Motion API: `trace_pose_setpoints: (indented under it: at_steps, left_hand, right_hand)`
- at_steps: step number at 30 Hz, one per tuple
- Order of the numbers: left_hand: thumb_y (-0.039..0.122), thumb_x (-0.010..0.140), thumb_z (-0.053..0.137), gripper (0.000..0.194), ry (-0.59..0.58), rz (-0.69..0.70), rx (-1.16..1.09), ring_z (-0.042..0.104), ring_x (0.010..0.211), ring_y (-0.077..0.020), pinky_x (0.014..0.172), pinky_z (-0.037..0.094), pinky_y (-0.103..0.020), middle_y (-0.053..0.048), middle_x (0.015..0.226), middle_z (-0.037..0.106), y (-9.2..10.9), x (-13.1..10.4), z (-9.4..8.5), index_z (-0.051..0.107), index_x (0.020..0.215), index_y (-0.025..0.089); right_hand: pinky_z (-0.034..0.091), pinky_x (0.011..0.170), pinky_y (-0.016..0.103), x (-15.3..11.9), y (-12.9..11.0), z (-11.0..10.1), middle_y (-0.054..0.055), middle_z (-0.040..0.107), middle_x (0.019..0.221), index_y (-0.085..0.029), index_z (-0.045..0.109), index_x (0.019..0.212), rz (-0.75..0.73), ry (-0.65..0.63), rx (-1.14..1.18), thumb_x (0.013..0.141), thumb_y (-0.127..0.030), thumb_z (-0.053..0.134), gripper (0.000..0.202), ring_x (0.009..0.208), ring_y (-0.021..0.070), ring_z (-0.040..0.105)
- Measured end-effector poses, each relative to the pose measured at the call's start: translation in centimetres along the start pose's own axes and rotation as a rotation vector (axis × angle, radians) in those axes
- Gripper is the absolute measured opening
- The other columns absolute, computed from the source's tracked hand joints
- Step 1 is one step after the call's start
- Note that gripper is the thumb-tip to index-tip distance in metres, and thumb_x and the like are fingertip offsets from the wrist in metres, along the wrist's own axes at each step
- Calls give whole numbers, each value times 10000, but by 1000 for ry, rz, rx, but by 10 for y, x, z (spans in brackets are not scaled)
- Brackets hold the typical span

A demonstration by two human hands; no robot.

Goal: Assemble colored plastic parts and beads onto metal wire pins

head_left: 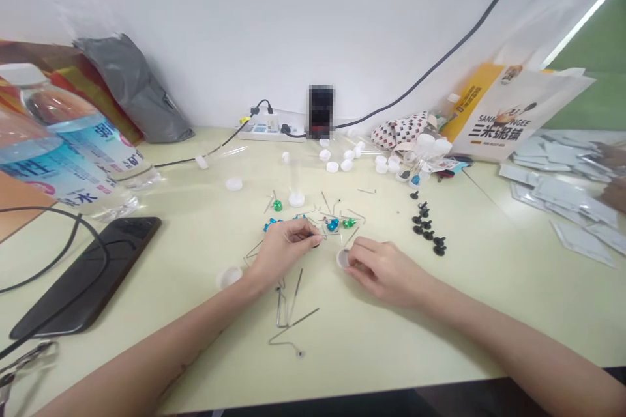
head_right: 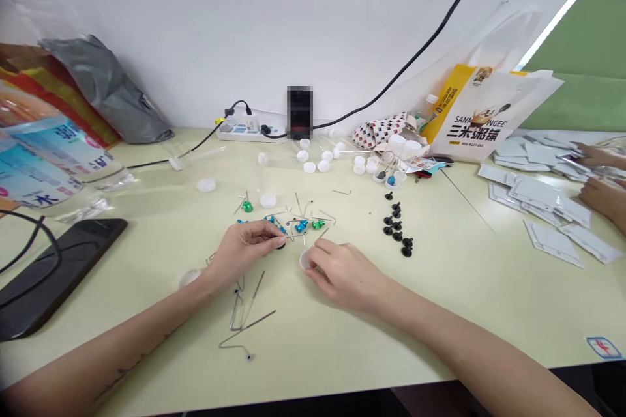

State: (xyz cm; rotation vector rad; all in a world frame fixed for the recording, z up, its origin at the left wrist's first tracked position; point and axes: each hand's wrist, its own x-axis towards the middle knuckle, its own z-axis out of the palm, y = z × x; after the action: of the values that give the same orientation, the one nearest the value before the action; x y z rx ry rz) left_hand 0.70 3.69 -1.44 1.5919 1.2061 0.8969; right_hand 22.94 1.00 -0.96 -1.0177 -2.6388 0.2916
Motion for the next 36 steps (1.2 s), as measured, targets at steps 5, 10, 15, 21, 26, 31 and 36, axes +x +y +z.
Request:
trace_pose_setpoints:
  at_steps: [5, 10, 15, 21, 26, 31, 36]
  left_hand:
    - [247, 770, 611, 100, 3, -9, 3, 580, 646, -124, 575, 459, -210, -11, 712, 647, -2, 1, 1, 650, 724, 168]
    - [266, 764, 607, 110, 26, -12, 10, 588, 645, -136, 546, 463, -216, -22, 721, 654, -3, 1, 0, 654, 733, 172]
    - [278, 748, 620, 112, 38, -5, 20, 590, 621, -142, 523, 466, -222, -21, 705, 664, -1, 1, -2, 665, 726, 178]
    - [271, 760, 617, 104, 35, 6, 33, 603, 648, -150, 541, 473, -223, -14, 692, 664, -1, 1, -3, 672, 737, 186]
    - [280, 763, 620, 114, 24, -1, 36, 596, 642, -144, 548, 467, -220, -10, 682, 656, 1, 0, -2, 661, 728, 180]
    - [264, 751, 619, 106, 24, -9, 29, 584, 628, -138, 533, 460, -217, -12, 676, 645, 1, 1, -1, 657, 715, 171]
    - [266, 743, 612, 109, 20, -3, 26, 580, 625, -143, 522, 458, -222, -17, 672, 636, -1, 1, -2, 649, 709, 169]
  right_hand:
    - [398, 576, 229, 1, 5, 4, 38, 547, 824, -170, 556, 900, -92, 97, -102, 947, -238, 371, 202, 647, 112, 520]
    - [419, 642, 242, 6, 32, -16, 72, 584, 889, -163, 571, 919, 153, 184, -181, 955, -256, 353, 240, 744, 141, 575]
    - [370, 586, 256, -1, 82, -40, 75, 597, 882, -157, 572, 902, 454, 112, -284, 877, -161, 448, 126, 667, 158, 572]
    - [362, 570, 230, -8, 106, -38, 26, 620, 777, -185, 574, 805, 531, 40, -226, 796, -158, 534, 49, 683, 153, 569]
    - [351, 559, 228, -3, 105, -38, 27, 606, 754, -179, 553, 792, 563, 60, -244, 845, -150, 426, 141, 660, 145, 558]
    - [342, 622, 262, -5, 107, -50, 85, 604, 895, -154, 537, 912, 599, 117, -354, 879, -124, 347, 195, 742, 176, 560]
    - [346, 599, 252, -7, 110, -44, 63, 615, 811, -165, 564, 781, 589, 5, -408, 871, -216, 488, 128, 707, 173, 574]
